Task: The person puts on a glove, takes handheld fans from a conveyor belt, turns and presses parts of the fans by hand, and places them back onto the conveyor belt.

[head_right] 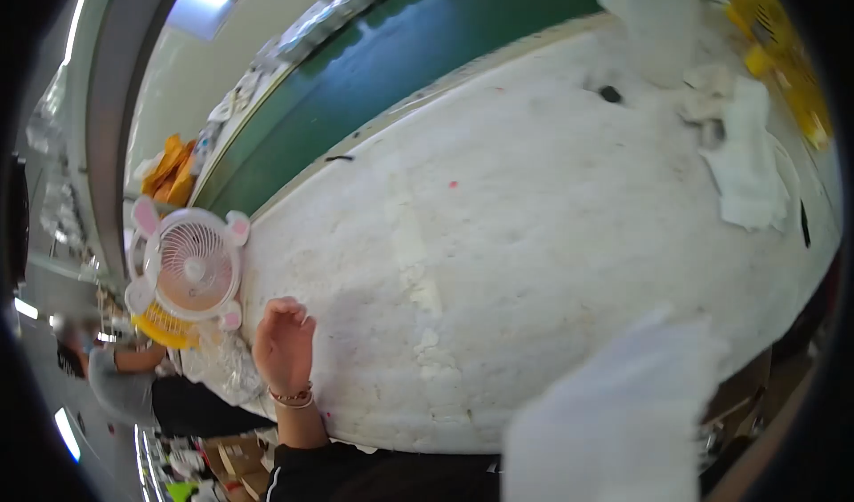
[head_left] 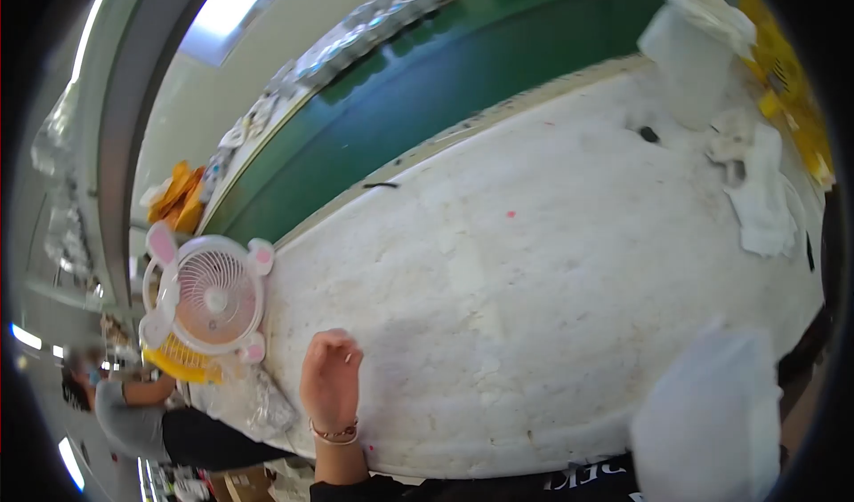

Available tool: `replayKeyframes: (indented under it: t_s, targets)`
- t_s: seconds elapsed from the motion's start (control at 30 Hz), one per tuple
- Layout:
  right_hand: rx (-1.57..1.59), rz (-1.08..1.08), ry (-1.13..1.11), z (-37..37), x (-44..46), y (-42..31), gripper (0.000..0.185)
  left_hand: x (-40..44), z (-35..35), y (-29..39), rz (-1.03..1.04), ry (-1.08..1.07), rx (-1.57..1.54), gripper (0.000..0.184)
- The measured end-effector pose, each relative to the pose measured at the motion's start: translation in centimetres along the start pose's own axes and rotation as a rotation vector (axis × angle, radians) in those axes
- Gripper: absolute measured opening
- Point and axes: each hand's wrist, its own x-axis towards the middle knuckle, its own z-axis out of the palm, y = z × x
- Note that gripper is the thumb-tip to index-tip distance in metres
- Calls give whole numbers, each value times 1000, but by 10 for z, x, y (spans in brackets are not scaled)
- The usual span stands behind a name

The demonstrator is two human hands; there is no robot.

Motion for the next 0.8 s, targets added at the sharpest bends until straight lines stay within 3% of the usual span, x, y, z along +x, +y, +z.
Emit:
replayKeyframes:
  t_s: [0.17, 0.27, 0.3, 0.4, 0.43, 0.53, 0.73, 0.8]
  targets:
    - [90, -104, 20, 11, -7, 23, 8, -2, -4, 0, 19, 35, 8, 23]
    - [101, -218, 406, 43, -9, 35, 8, 0, 1, 0, 18, 37, 41, 19]
    - [185, -176, -192, 7, 11, 39, 8, 1, 1, 0, 23, 22, 39, 18]
    - [157, -174, -167, 18, 18, 46, 8, 1, 7, 1, 21, 77, 15, 17]
    - [209, -194, -265, 9, 19, 50, 12, 1, 6, -1, 11, 57, 13, 18]
    - [184, -172, -28, 12, 7, 42, 8, 1, -2, 1, 9, 24, 14, 19]
    - [-577, 558, -109, -14, 0, -57, 16, -1, -3, -1, 7, 9, 24, 23]
    - [-716, 621, -144, -26, -6, -62, 13, 0, -2, 1, 13, -14, 23, 22]
